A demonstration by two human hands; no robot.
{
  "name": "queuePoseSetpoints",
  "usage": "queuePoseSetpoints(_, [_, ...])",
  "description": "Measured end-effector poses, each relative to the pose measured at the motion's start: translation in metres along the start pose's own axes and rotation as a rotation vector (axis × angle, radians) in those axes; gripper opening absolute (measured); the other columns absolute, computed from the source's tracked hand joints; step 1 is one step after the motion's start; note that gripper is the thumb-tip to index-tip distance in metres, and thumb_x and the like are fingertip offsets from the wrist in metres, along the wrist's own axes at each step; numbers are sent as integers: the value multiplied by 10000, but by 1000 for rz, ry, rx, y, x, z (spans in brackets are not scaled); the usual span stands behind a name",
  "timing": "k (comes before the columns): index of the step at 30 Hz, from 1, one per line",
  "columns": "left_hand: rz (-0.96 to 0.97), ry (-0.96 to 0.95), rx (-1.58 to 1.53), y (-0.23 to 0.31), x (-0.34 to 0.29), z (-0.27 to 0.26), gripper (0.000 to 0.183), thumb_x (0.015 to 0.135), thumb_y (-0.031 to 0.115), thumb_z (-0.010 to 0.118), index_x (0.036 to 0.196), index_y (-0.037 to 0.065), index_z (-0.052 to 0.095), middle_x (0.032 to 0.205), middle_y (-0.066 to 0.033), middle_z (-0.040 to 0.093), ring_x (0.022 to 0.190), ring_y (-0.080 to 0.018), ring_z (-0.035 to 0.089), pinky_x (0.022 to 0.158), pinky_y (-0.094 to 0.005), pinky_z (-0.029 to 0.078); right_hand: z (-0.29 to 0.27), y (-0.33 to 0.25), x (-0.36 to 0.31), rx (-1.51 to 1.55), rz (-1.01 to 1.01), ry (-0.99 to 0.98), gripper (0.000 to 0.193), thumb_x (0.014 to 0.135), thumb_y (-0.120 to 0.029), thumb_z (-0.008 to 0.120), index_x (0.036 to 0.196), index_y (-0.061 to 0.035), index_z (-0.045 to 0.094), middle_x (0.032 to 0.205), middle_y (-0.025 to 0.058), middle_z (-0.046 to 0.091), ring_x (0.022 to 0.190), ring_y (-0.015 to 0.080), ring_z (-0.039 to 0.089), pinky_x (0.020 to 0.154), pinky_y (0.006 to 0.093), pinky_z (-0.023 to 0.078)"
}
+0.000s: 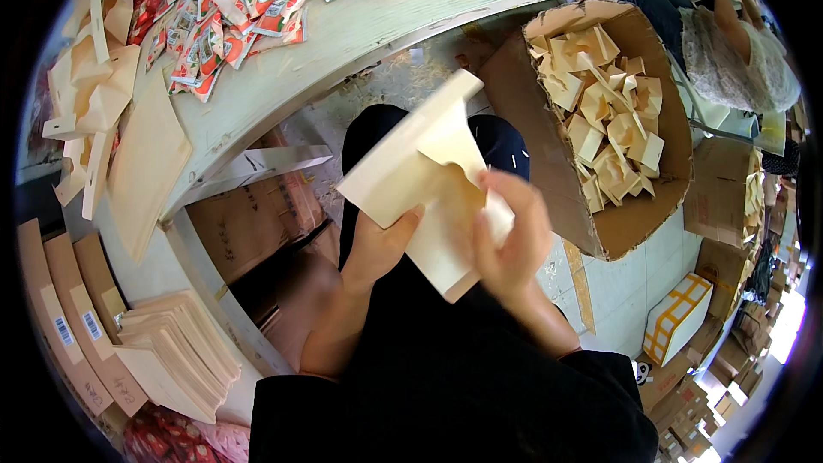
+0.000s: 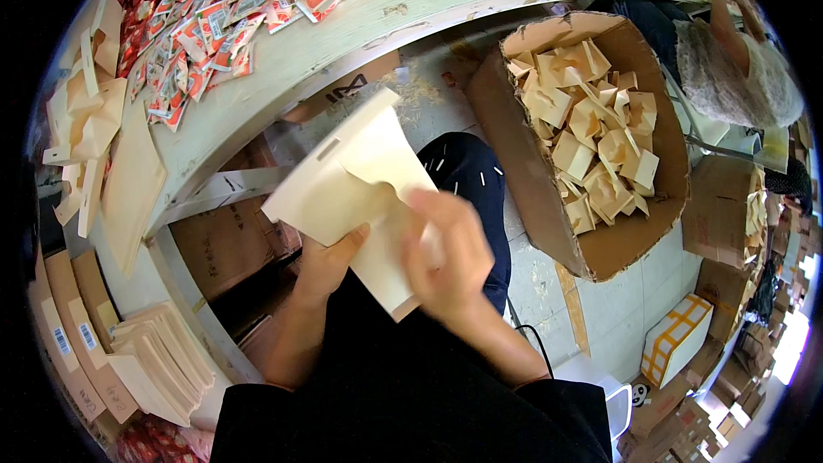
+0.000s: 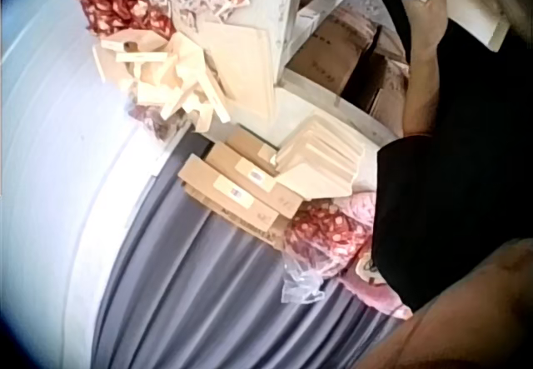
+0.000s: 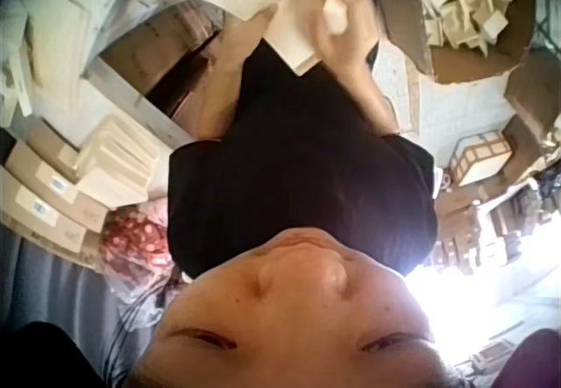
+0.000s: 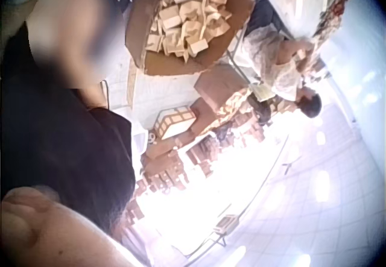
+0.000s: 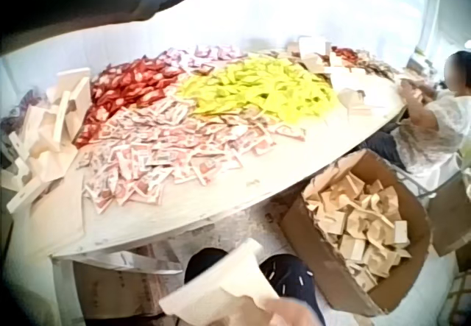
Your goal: The person assembles small cardboard boxes by hand, folding the flaps into place and filling them with small packets from a pile on the table.
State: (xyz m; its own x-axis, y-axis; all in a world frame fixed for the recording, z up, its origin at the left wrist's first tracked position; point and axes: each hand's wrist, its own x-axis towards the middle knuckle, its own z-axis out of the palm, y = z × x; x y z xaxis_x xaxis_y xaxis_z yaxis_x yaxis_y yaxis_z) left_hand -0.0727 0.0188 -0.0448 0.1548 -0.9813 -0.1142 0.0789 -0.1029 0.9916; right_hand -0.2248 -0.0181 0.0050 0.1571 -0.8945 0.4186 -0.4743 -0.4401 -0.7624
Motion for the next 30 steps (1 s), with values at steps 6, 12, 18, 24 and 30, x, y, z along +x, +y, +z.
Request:
queuePoseSetpoints(6, [-80,160,-243,-2,-2,12,244,820,50,542,1045,-44,547,991,-90,596,882,-142,562,752,-266,454,29,-31,-8,67,85,-385,572,714,-75,613,1200,95,364,1241,299,341,1159,412,364,950,410,335])
queuePoseSetpoints(12, [203,140,241,16,7,15,169,768,69,603,900,-36,603,772,-138,638,694,-210,635,611,-275,474,39,-1,-18,115,241,-348,610,815,-173,526,1274,109,238,1134,279,409,998,390,423,875,417,345])
queuePoseSetpoints(18, [340,62,407,7,6,5,278,840,260,556,816,-14,596,683,-149,598,620,-283,609,547,-305,451,41,20,-23,319,186,-227,439,848,-179,454,1215,49,377,1074,200,496,941,306,493,837,347,376])
queuePoseSetpoints(24, [256,223,132,12,14,-4,330,932,214,360,1011,-69,511,892,-137,574,787,-205,557,670,-317,430,37,27,-26,612,448,-407,213,916,-165,356,974,2,475,1011,111,496,1037,176,402,856,261,318])
queuePoseSetpoints(30, [334,98,376,12,22,-17,287,894,116,399,1097,-60,500,1072,-168,566,913,-227,584,737,-286,445,38,31,-25,594,355,-442,190,899,-91,432,725,-42,375,1303,225,378,1182,182,367,831,247,346])
